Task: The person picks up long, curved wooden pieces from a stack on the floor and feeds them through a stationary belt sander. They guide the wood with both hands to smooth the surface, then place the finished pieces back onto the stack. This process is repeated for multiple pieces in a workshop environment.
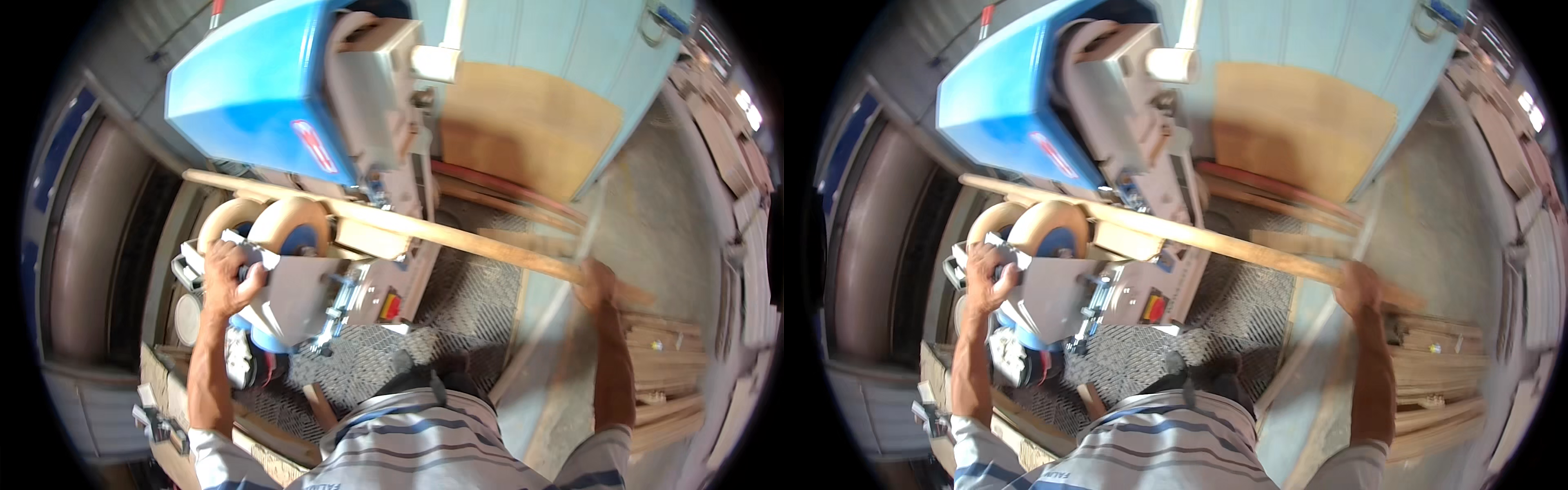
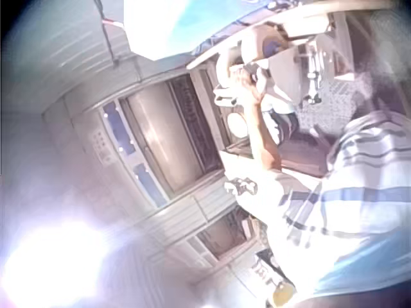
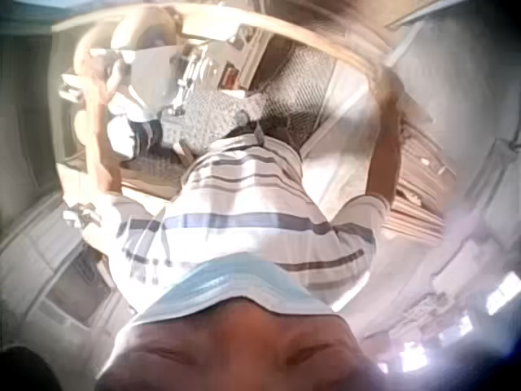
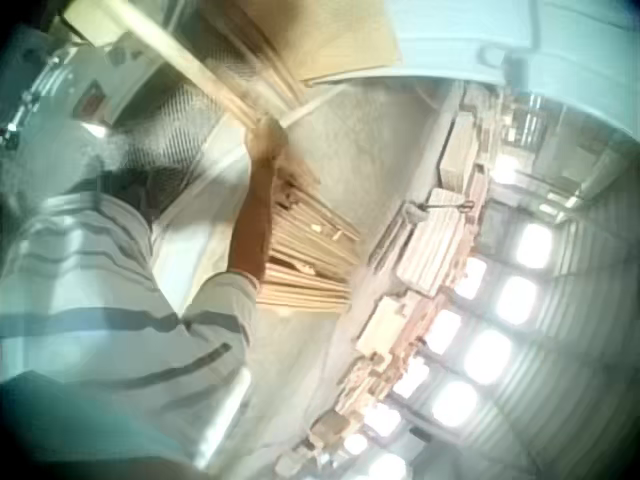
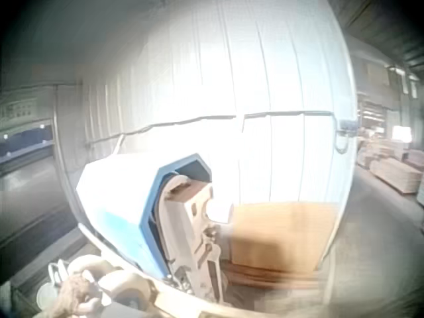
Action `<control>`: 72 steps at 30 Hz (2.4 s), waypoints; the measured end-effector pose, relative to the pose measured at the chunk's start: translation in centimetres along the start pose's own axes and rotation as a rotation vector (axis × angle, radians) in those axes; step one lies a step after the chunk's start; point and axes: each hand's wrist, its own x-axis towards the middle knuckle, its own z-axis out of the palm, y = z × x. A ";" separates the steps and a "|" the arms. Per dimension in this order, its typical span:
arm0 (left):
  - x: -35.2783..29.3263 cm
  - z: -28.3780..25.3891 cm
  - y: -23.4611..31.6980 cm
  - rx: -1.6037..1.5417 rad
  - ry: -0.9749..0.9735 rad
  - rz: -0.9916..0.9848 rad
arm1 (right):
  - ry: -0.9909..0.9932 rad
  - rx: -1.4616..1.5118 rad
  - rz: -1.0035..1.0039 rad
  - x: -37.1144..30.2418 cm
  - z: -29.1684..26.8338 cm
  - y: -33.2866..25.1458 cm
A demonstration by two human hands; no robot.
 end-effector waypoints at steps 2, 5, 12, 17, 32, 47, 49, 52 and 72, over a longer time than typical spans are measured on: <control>-0.3 -0.6 0.0 0.063 -0.023 0.006 | 0.009 -0.002 -0.035 0.4 -0.8 -0.4; 0.1 -1.1 0.8 0.091 -0.011 0.021 | 0.020 0.013 -0.051 0.9 0.0 -0.4; -0.1 -0.7 1.1 0.050 0.010 -0.028 | 0.027 -0.016 -0.048 1.0 -0.5 -1.3; -0.4 -0.8 1.7 0.061 0.005 -0.103 | 0.092 0.108 -0.030 1.1 -1.0 -2.0; -9.3 -1.2 2.7 0.051 0.231 -0.094 | -0.032 0.051 -0.030 0.8 -2.1 -2.8; -9.3 -0.7 2.0 0.040 0.280 -0.063 | -0.128 0.261 -0.119 5.6 -1.8 -13.0; -9.4 -0.8 2.0 0.045 0.275 -0.071 | -0.117 0.255 -0.064 5.1 -2.7 -13.5; -9.7 -0.9 2.4 0.041 0.232 -0.121 | -0.038 0.253 -0.116 4.5 -3.6 -12.7; -0.7 0.4 1.4 0.090 0.336 0.025 | 0.483 0.311 -0.282 -2.4 -12.5 -7.8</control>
